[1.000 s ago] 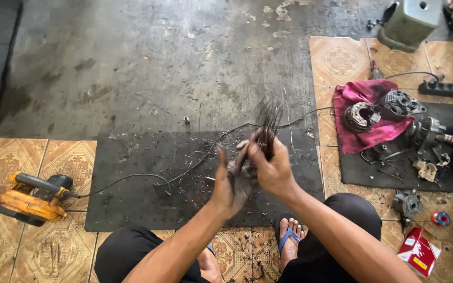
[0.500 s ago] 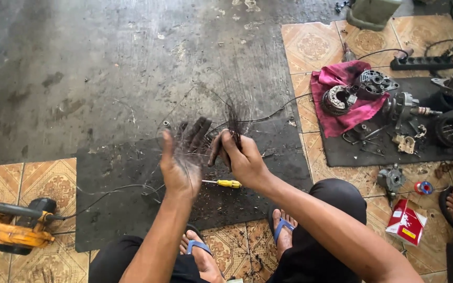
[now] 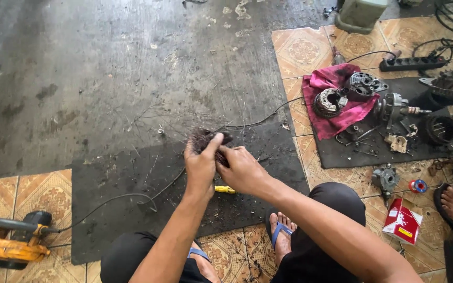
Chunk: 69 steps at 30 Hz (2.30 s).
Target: The person sits on the floor and repeatedly pulls, shakes, and twists a wire brush by hand to remove debris. Another person briefly places a metal part on the floor nearby.
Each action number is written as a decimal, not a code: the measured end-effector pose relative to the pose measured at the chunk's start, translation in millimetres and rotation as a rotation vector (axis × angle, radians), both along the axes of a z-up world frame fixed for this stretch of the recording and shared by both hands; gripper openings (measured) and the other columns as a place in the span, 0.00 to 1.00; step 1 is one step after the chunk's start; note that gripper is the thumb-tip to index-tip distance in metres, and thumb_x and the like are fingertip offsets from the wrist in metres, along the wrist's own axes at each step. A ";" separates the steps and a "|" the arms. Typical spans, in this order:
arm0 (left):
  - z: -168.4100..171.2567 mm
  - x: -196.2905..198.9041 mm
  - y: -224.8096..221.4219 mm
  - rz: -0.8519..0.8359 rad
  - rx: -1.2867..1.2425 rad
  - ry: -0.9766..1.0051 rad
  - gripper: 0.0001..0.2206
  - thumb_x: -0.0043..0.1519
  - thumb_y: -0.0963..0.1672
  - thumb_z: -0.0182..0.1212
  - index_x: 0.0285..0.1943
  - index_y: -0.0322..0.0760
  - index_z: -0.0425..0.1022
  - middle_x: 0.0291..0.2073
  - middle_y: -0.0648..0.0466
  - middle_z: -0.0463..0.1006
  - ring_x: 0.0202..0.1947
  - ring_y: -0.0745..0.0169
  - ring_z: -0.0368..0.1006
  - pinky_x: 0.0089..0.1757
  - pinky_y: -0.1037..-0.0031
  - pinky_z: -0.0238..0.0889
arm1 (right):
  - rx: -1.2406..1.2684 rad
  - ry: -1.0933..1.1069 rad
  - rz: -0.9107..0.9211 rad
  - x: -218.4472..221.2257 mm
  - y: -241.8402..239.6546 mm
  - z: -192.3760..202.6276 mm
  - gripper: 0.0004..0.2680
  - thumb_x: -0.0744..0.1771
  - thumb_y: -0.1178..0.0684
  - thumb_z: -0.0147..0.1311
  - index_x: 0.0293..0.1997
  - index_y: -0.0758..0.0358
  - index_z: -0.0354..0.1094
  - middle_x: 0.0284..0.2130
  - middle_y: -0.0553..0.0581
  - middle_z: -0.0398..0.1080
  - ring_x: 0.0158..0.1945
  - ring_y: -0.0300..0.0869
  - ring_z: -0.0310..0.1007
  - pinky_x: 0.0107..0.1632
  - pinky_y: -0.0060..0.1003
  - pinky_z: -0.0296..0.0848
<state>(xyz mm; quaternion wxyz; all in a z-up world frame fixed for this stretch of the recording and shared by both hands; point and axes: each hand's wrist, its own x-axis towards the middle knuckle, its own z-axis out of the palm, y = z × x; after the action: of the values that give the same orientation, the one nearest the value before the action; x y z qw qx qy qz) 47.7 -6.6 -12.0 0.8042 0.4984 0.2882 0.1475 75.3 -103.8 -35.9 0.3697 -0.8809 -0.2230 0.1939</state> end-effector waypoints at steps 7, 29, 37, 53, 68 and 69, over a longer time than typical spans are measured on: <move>5.4 21.0 20.7 0.105 -0.135 0.163 0.35 0.52 0.44 0.76 0.62 0.26 0.58 0.41 0.38 0.74 0.38 0.50 0.73 0.42 0.56 0.70 | 0.397 -0.194 -0.039 -11.8 -4.2 29.9 0.18 0.64 0.50 0.60 0.57 0.70 0.69 0.42 0.75 0.75 0.52 0.71 0.73 0.53 0.61 0.72; -5.3 8.8 58.7 -0.266 0.191 -0.013 0.31 0.67 0.59 0.48 0.20 0.33 0.72 0.05 0.56 0.58 0.03 0.69 0.53 0.11 0.78 0.48 | 0.462 0.286 -0.413 -2.1 -25.0 45.2 0.22 0.69 0.41 0.50 0.68 0.63 0.58 0.59 0.71 0.65 0.66 0.60 0.62 0.63 0.56 0.62; -1.7 0.4 51.3 -0.276 0.402 0.104 0.28 0.67 0.55 0.55 0.13 0.41 0.63 0.04 0.54 0.62 0.05 0.66 0.59 0.15 0.77 0.51 | 0.205 -0.225 -0.141 14.6 -49.6 11.3 0.07 0.66 0.48 0.61 0.42 0.56 0.78 0.35 0.57 0.76 0.34 0.47 0.78 0.36 0.40 0.71; -9.5 29.4 26.0 0.283 -0.187 -0.093 0.28 0.68 0.58 0.47 0.18 0.42 0.57 0.07 0.55 0.56 0.04 0.65 0.55 0.12 0.75 0.48 | 0.342 0.306 -0.094 -17.4 -13.0 25.4 0.29 0.59 0.43 0.72 0.54 0.71 0.55 0.52 0.74 0.67 0.59 0.66 0.71 0.58 0.57 0.70; 11.1 22.8 30.4 -0.003 -0.136 0.063 0.27 0.68 0.61 0.42 0.20 0.48 0.54 0.09 0.61 0.49 0.07 0.70 0.45 0.15 0.78 0.39 | 0.030 -0.608 -0.064 21.6 -62.1 21.5 0.03 0.63 0.46 0.66 0.36 0.44 0.81 0.37 0.51 0.69 0.45 0.45 0.71 0.43 0.39 0.77; 18.3 17.9 24.5 -0.111 -0.012 0.154 0.27 0.69 0.61 0.39 0.21 0.48 0.58 0.08 0.62 0.55 0.07 0.71 0.50 0.16 0.82 0.44 | 0.071 -0.563 -0.107 23.0 -61.6 29.1 0.03 0.64 0.46 0.66 0.37 0.44 0.82 0.37 0.52 0.67 0.44 0.45 0.70 0.46 0.39 0.77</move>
<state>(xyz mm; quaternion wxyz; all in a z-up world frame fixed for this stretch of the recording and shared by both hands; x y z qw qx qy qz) 65.6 17.9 6.3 0.7897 0.5186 0.3219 0.0619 98.3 -165.4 -6.8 0.3335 -0.8972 -0.2764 -0.0858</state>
